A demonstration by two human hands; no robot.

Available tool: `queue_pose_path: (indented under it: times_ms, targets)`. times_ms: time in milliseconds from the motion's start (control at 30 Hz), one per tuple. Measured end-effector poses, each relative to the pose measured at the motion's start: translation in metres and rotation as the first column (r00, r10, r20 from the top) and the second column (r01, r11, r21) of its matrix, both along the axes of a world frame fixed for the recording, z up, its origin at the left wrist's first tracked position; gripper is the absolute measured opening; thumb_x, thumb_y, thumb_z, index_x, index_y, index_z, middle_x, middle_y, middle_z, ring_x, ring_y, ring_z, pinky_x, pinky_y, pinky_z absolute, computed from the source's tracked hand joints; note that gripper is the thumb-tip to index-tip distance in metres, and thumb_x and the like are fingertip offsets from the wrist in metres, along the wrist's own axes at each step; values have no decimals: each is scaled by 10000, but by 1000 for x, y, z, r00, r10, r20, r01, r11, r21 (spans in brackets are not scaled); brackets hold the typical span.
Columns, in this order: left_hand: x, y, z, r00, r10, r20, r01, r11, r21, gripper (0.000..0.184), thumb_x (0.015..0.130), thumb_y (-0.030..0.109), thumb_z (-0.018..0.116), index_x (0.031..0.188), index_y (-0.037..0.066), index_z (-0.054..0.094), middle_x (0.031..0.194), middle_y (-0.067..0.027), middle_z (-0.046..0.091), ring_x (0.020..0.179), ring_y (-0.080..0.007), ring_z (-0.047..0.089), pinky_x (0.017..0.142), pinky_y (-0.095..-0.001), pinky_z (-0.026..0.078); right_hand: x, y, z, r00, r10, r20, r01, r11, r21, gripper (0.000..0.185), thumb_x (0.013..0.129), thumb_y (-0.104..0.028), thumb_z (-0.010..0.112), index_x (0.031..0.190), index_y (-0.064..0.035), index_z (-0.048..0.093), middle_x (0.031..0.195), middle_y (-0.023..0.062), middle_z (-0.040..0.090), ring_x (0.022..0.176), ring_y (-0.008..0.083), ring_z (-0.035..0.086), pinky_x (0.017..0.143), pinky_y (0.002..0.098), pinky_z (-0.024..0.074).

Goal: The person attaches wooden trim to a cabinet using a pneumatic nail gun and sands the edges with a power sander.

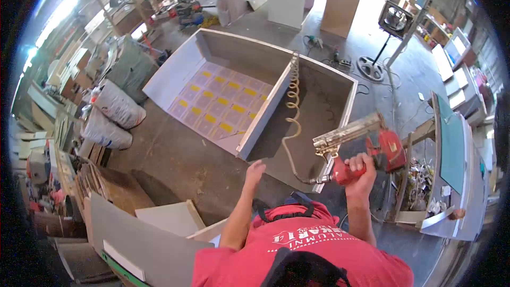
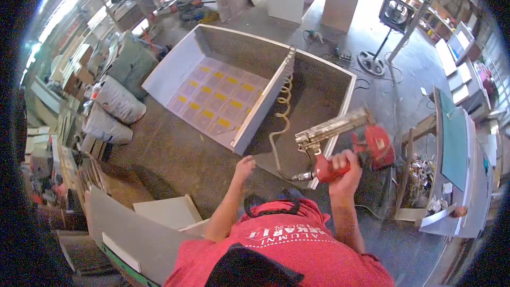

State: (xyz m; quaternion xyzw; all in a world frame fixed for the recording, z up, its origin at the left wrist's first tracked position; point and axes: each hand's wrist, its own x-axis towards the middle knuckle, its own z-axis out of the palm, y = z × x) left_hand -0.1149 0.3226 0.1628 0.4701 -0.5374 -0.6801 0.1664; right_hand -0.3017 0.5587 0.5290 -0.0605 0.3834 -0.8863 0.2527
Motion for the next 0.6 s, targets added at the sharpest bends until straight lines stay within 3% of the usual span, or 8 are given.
queue_pose_path:
  times_ms: [33,100,167,300,367,467,533,600]
  targets:
    - [-20,-9,12,989,-11,-151,21,997,68,464,894,275,680,1300,66,597,947,-67,696,822,-143,641,704,-282,513,5,5,5,985,-95,144,100,995,-23,286,940,-128,572,695,-150,426,615,-55,374,580,95,434,692,313,453]
    - [-62,-22,82,983,-44,-179,98,949,301,516,937,341,626,1374,87,520,1042,-103,693,890,-218,667,770,-336,536,7,23,-10,905,-217,366,248,968,-40,305,928,-144,564,664,-160,412,599,-53,398,561,104,443,715,318,469]
    - [-111,-34,74,919,67,-389,161,836,525,565,926,419,613,1353,77,473,1110,-149,674,939,-290,676,818,-406,554,5,49,-48,866,-267,423,294,956,2,288,918,-144,561,657,-160,441,593,-51,429,553,99,450,673,308,473]
    - [-190,-42,142,860,147,-488,254,706,661,561,908,449,610,1291,64,468,1162,-202,654,978,-334,678,866,-458,559,16,85,-108,754,-250,607,297,954,24,285,853,-119,572,609,-168,434,580,-40,496,549,106,495,593,287,463]
    - [-220,-48,142,821,20,-571,414,666,620,541,894,443,618,1251,63,474,1158,-214,652,995,-338,679,854,-451,573,24,98,-128,599,-195,777,349,936,-35,276,845,-107,572,623,-169,419,574,-42,483,543,115,489,615,280,467]
    - [-252,-58,149,830,-66,-554,396,769,502,535,898,409,606,1273,55,464,1158,-221,651,989,-348,679,803,-425,591,37,108,-142,470,-186,863,397,918,-18,271,849,-95,562,635,-170,414,574,-47,476,548,112,494,626,280,474]
    - [-283,-79,142,872,-47,-488,380,692,614,460,906,363,586,1223,43,494,1126,-229,656,949,-323,686,748,-385,604,43,107,-156,431,-215,876,426,905,13,268,853,-90,555,640,-169,414,573,-51,472,551,108,498,626,281,478]
    - [-319,-99,139,962,142,-234,113,572,812,365,922,289,564,1178,29,536,1041,-218,662,873,-281,685,668,-366,601,47,103,-165,437,-317,841,481,873,79,264,863,-123,557,637,-175,432,593,-41,496,575,120,513,612,291,470]
